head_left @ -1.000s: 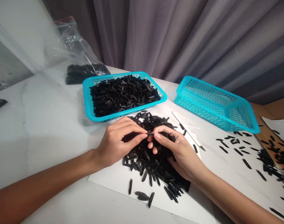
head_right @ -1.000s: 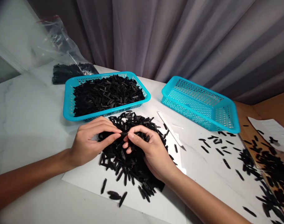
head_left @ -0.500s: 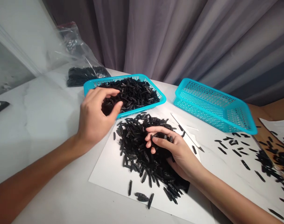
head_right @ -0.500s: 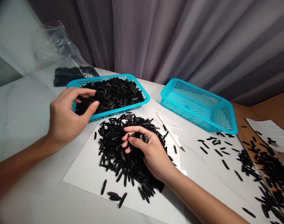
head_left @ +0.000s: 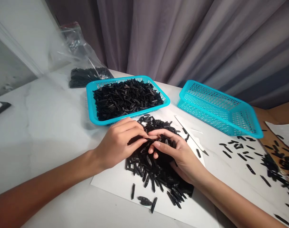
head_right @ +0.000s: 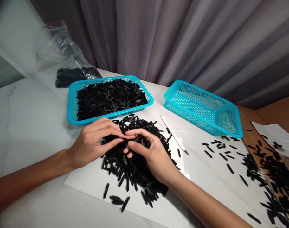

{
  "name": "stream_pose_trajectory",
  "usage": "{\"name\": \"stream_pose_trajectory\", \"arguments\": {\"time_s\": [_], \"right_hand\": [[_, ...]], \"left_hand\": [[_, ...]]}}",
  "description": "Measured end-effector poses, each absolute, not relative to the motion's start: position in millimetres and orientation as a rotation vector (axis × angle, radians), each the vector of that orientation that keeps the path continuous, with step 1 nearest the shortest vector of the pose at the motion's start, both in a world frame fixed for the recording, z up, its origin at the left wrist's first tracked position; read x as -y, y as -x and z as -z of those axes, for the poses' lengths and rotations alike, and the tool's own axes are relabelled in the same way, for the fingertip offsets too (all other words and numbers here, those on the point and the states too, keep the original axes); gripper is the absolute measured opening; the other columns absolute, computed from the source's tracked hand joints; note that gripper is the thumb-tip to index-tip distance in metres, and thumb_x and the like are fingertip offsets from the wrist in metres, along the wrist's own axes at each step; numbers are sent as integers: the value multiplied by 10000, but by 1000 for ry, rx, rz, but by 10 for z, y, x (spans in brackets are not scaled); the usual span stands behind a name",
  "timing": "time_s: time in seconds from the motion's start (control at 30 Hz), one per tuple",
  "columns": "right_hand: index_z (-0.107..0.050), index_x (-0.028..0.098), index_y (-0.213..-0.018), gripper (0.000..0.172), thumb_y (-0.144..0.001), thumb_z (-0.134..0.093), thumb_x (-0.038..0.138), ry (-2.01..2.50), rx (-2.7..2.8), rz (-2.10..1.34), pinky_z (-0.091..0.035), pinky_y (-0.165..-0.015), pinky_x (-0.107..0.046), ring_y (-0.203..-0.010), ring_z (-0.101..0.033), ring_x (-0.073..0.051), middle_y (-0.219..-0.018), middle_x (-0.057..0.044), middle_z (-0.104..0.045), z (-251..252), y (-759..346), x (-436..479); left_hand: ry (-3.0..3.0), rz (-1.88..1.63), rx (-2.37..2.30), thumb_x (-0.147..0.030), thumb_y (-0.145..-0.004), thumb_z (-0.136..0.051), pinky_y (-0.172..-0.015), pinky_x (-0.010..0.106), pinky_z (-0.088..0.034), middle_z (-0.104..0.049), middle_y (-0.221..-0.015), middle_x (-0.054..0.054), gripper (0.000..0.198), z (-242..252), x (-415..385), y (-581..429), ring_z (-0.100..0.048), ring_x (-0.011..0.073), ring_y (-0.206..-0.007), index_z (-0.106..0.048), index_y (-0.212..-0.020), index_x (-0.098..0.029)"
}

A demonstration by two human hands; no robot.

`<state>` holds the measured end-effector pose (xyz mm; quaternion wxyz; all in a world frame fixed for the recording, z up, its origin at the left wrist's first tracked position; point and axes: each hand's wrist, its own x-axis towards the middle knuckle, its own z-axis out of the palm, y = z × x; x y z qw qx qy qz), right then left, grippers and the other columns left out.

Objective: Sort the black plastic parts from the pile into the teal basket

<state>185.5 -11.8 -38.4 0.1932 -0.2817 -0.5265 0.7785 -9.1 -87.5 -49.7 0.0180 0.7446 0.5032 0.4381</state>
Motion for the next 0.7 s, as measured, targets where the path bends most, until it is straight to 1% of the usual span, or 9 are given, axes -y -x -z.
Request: {"name": "stream_pose_trajectory", "arguments": {"time_s": [0.1, 0.17, 0.5, 0.7], "right_hand": [[-671, 207, -966, 127, -885, -723, 290, 857, 1529, -2122, -450, -659, -239, -649, -586, -97, -758, 13, -683, 399, -1859, 126], [-669, 209, -933, 111, -883, -722, 293, 872, 1559, -2099, -438, -644, -246, -640, -574, -104, -736, 13, -676, 406, -1863, 129], [-684, 220, -938, 127, -855, -747, 291, 872, 1616, -2040, -444, -651, -271, -635, -578, -122, -738, 15, -670, 411, -1877, 131], [-687, 215, -926, 116, -871, -733, 306, 884, 1598, -2054, -431, -641, -254, -640, -575, -114, -720, 16, -671, 405, -1872, 132]], "left_hand": [[-2336, -1441, -1611, -96, -868, -688, -753, 316, -511, -713, -847, 33, 64, 473, 881, 94, -620, 160, -810, -680, -877, -158], [-2372, -1457, -1610, -92, -860, -693, -735, 315, -513, -710, -834, 34, 69, 470, 890, 85, -623, 163, -798, -679, -871, -159], [-2528, -1440, -1660, -69, -832, -703, -703, 320, -514, -709, -827, 33, 102, 448, 930, 70, -641, 179, -794, -669, -859, -161], [-2566, -1429, -1615, -38, -802, -724, -710, 329, -516, -711, -846, 43, 149, 446, 959, 78, -634, 188, -815, -675, -890, -148]]}}
